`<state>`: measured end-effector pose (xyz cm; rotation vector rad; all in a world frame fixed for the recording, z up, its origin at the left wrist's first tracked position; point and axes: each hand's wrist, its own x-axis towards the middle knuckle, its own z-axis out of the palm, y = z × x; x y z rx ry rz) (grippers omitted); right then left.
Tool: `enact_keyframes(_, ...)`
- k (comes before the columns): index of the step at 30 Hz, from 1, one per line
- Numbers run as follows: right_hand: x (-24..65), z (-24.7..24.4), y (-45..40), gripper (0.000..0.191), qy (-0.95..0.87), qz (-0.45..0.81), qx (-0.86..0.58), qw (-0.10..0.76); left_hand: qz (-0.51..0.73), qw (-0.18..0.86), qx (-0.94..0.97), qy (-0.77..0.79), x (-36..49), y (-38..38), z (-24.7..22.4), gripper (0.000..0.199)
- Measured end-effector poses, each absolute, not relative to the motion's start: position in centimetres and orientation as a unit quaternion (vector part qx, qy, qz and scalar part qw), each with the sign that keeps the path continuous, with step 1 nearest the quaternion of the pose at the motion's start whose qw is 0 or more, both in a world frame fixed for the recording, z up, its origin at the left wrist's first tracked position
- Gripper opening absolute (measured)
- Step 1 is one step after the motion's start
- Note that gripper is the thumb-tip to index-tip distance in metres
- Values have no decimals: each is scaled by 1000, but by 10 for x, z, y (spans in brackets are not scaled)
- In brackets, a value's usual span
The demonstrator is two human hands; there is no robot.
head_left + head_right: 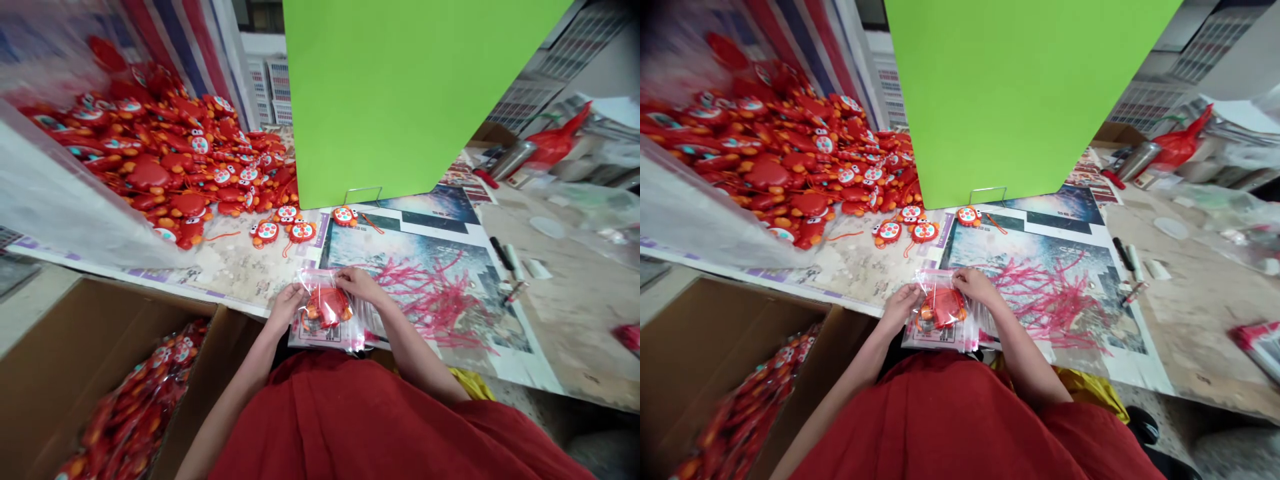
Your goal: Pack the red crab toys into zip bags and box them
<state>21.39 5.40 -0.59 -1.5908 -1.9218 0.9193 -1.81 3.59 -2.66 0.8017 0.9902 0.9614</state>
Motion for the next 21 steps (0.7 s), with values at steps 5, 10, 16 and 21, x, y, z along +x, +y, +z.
enact_keyframes(5,217,-14,54,16,-623,433,-564,326,426,702,348,453,-21,36,-24,46)
enact_keyframes(10,224,-8,44,24,-524,513,-530,426,407,722,321,458,-23,37,-16,57)
enact_keyframes(16,226,-10,42,13,-504,529,-520,443,419,713,324,459,-24,36,-13,25)
enact_keyframes(21,222,-11,44,11,-507,526,-537,421,425,719,338,434,-27,34,-15,23)
